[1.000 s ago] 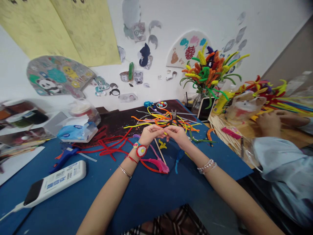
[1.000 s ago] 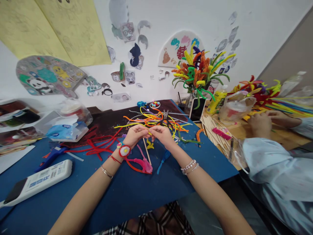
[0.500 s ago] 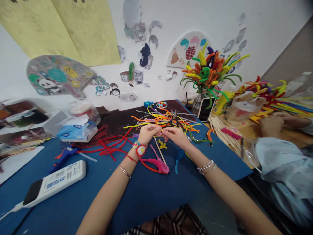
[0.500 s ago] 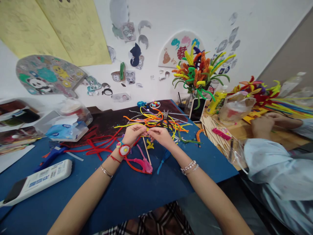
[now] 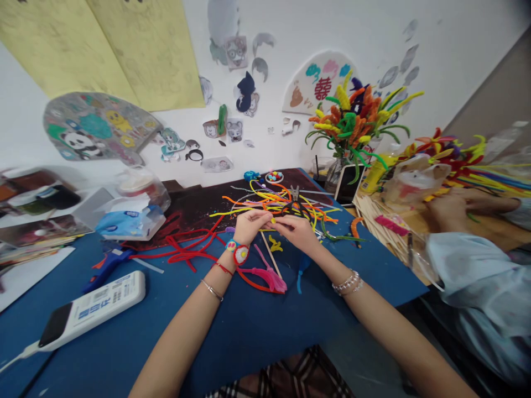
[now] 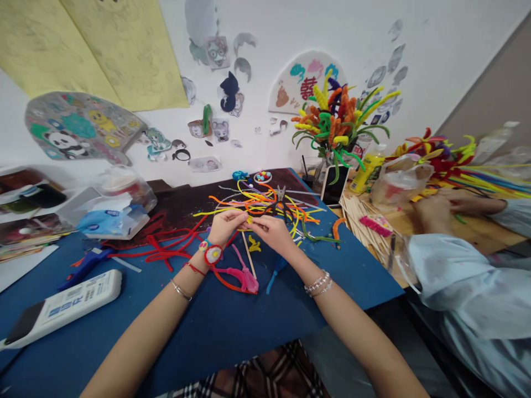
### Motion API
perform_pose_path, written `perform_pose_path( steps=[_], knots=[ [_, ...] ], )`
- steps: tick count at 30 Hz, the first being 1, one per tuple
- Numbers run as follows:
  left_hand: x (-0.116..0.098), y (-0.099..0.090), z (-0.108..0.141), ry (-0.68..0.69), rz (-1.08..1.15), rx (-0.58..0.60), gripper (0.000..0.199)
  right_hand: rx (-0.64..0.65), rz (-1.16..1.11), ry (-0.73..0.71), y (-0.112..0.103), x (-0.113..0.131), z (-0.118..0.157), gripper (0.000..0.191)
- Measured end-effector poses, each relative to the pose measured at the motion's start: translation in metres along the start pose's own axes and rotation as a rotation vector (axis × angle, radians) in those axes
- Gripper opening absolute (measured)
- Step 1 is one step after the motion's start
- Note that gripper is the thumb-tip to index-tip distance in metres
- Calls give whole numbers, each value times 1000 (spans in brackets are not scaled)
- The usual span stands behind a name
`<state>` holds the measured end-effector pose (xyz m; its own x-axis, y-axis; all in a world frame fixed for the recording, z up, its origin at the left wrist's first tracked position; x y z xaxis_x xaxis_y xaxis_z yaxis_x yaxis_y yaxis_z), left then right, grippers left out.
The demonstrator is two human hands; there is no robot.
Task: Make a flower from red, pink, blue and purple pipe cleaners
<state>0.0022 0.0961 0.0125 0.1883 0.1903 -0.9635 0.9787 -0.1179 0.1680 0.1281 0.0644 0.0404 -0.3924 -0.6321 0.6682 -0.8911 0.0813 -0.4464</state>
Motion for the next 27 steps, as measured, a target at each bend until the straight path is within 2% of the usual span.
perform_pose_path(
  steps=[8,27],
  knots=[
    [-8,1,1,58,-38,-7,9,18,67,-52,5,2,2,25],
    [-14,0,3,96,-53,-18,24,14,88,-104,0,14,2,31]
  ],
)
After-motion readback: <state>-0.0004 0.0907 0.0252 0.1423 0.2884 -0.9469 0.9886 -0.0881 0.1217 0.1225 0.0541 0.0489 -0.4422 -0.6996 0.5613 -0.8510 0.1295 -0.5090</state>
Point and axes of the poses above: each hand's wrist, its own z-axis away from the middle knuckle, its own y-axis out of the palm, x = y × z, the point moved 10 cm from there along -z, towards the middle knuckle, and after that the axes turned 3 degrees about -x, right-handed, at the moved point
